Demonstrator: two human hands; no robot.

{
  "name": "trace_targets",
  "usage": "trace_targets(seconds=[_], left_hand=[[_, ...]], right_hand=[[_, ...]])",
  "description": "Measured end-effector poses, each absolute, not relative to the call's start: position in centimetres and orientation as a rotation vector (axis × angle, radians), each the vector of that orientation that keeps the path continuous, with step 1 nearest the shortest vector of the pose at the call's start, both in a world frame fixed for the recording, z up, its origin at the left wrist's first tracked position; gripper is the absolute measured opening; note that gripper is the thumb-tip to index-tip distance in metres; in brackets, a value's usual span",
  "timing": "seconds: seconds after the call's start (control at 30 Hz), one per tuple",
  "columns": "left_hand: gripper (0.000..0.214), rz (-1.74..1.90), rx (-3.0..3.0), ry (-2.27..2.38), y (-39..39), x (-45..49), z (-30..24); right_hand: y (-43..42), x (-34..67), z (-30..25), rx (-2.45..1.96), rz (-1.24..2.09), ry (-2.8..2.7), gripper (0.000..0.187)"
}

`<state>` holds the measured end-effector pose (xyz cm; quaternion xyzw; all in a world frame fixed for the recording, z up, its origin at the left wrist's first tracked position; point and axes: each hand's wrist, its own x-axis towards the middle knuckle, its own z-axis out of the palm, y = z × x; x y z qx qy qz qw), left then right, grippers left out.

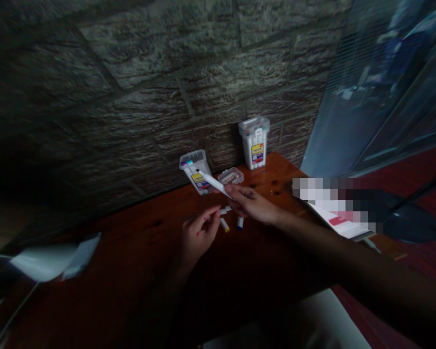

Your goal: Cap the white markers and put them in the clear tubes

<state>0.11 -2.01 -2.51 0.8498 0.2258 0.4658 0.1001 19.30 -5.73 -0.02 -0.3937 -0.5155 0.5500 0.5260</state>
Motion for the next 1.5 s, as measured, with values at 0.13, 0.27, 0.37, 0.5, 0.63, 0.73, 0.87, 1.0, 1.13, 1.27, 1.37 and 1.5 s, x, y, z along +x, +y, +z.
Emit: trace_targets(seconds=[0.13, 0.27, 0.37, 0.5, 0.63, 0.73, 0.87, 1.0, 1.13, 1.27, 1.37, 1.5], left_hand=[[0.013, 1.362, 2.421, 0.725, -1.47, -0.02, -2.96], [0.014, 1.322, 2.385, 0.756, -1.31, -0.08, -3.2], [0.015, 1.281, 2.36, 0.774, -1.39, -0.05, -3.23], [0.015, 1.249, 2.361, 0.782, -1.4, 0.0, -3.12], [0.015, 1.23, 2.367, 0.763, -1.34, 0.06, -2.96], [0.015, 1.223, 2.358, 0.771, -1.31, 0.08, -2.96], [0.016, 1.209, 2.325, 0.778, -1.3, 0.08, -3.11], [0.017, 1.192, 2.314, 0.777, -1.34, 0.07, -3.12], [0.017, 1.197, 2.317, 0.783, -1.38, 0.13, -2.88], [0.019, 1.204, 2.34, 0.797, -1.48, 0.28, -2.65], [0.018, 1.208, 2.319, 0.8, -1.58, 0.4, -2.61], [0.016, 1.188, 2.299, 0.759, -1.79, 0.43, -2.6]], right_hand=[[-5.85, 19.32, 0.58, -0.813, 1.526, -1.048, 0.032], [-5.84, 19.35, 0.89, -0.743, 1.618, -0.875, 0.022], [-5.69, 19.46, 0.87, -0.751, 1.624, -0.83, 0.025], [-5.57, 19.56, 0.74, -0.842, 1.546, -0.824, 0.033], [-5.73, 19.44, 0.71, -0.841, 1.52, -0.88, 0.028], [-5.8, 19.42, 0.66, -0.804, 1.554, -0.871, 0.03], [-5.62, 19.63, 0.71, -0.881, 1.508, -0.862, 0.042], [-5.45, 19.69, 0.8, -0.948, 1.462, -0.878, 0.046], [-5.68, 19.42, 0.87, -0.998, 1.404, -0.972, 0.048], [-5.86, 19.29, 1.06, -1.025, 1.376, -0.975, 0.046], [-5.63, 19.41, 0.95, -1.025, 1.371, -0.904, 0.043], [-5.27, 19.39, 0.61, -0.882, 1.321, -0.887, 0.028]])
